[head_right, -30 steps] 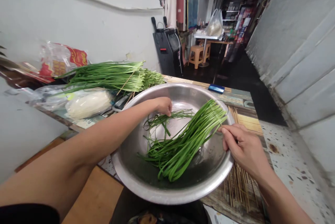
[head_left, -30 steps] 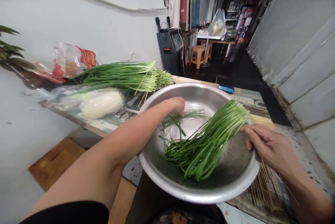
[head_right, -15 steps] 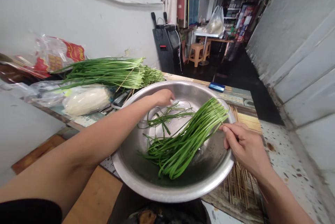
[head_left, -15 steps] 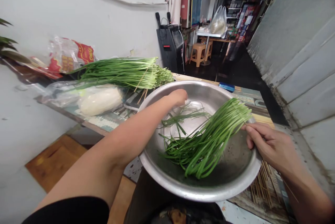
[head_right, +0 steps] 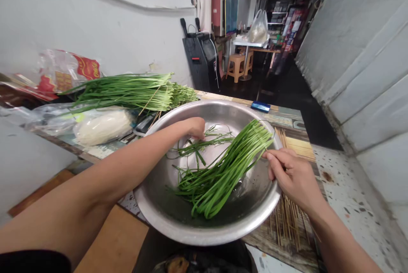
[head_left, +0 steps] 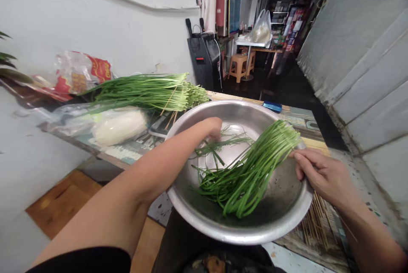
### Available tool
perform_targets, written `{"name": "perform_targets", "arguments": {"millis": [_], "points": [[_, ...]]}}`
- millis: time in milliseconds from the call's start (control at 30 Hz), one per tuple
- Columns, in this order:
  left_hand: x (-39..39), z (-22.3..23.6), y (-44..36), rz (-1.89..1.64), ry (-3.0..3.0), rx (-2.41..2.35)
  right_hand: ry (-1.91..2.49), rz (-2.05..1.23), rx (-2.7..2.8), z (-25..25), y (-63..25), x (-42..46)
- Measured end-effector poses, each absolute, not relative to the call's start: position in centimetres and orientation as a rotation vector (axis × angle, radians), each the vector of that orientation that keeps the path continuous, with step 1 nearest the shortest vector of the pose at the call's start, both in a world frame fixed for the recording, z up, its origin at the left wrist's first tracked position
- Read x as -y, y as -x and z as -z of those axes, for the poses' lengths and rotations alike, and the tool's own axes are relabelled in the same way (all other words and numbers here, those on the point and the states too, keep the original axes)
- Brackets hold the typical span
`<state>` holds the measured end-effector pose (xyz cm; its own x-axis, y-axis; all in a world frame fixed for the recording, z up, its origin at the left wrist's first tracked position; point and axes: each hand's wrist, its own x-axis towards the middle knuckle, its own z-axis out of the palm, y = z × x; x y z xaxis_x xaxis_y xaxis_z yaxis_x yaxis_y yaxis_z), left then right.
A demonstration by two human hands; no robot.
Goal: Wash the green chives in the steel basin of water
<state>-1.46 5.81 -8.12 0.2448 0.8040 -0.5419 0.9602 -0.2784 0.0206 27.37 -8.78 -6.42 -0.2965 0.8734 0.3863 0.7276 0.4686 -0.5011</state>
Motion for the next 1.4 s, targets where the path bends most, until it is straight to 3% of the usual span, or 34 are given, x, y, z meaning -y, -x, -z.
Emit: {"name": "perform_targets", "arguments": {"millis": [367,700,1067,1400], "points": [[-5.7,9.1,1.7,0.617,-2.301,-1.676,1.348,-0.344,2.108,6.0,-27.0,8.9],[-6.0,7.3,2.6,-0.227,-1.929,-1.515,1.336,-0.374,2.097,6.0,-26.9,9.0],[-5.6,8.0,2.2,0.352,-2.369,-1.571,1.353,-0.390,2.097,6.1,-27.1,8.9],[-5.7,8.2,2.2,0.173,-2.143,-1.518,1.345,-0.392,2.101,6.0,-26.9,9.0]]}}
